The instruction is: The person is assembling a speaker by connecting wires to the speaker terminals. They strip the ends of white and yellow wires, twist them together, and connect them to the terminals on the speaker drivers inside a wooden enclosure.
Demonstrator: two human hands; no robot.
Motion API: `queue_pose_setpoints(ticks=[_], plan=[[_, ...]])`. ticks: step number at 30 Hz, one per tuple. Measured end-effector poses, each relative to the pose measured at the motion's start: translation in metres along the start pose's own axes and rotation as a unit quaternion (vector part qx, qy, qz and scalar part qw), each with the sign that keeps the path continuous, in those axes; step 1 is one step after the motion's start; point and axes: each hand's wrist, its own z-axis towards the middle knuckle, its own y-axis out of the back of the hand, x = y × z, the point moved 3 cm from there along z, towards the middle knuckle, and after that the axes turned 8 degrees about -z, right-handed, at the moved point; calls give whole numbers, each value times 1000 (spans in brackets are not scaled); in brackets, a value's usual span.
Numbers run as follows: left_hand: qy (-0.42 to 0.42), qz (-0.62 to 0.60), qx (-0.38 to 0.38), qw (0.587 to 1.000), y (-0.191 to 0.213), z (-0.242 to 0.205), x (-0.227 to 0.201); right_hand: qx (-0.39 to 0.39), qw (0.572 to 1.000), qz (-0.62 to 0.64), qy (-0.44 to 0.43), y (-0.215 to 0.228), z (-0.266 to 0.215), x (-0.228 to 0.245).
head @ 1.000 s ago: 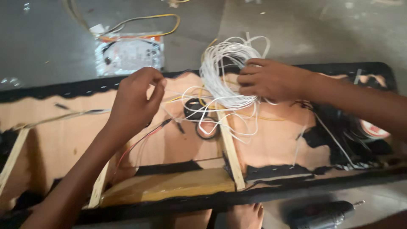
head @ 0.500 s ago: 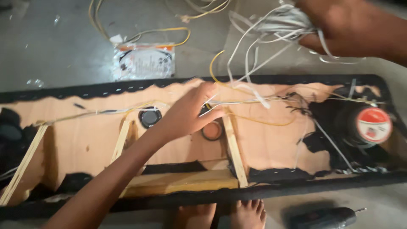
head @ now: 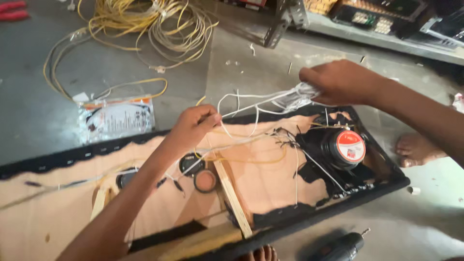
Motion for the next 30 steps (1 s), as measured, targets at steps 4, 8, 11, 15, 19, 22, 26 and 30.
queue_pose_setpoints(ticks=[4, 8, 11, 15, 19, 22, 26, 30], plan=[[36, 17, -58, 998, 21, 11, 15, 43, 997, 57, -38, 3, 6, 4], [27, 30, -79, 996, 48, 6, 18, 64, 987, 137, -59, 5, 11, 20], [-5, 37, -55, 998, 41, 11, 16, 39, 978, 200, -36, 11, -15, 29], [61, 7, -36, 997, 43, 1, 5, 71, 956, 261, -111, 16, -41, 42], [92, 10, -57, 994, 49, -3, -1, -9, 985, 154, -74, 30, -61, 40], [32, 106, -82, 990, 60, -12, -6, -91, 993, 34, -60, 32, -67, 31], [89, 93, -81, 988, 74, -19, -6, -132, 985, -102, -49, 14, -65, 9], [80, 143, -99, 981, 71, -7, -9, -149, 970, -170, -90, -19, -65, -24]])
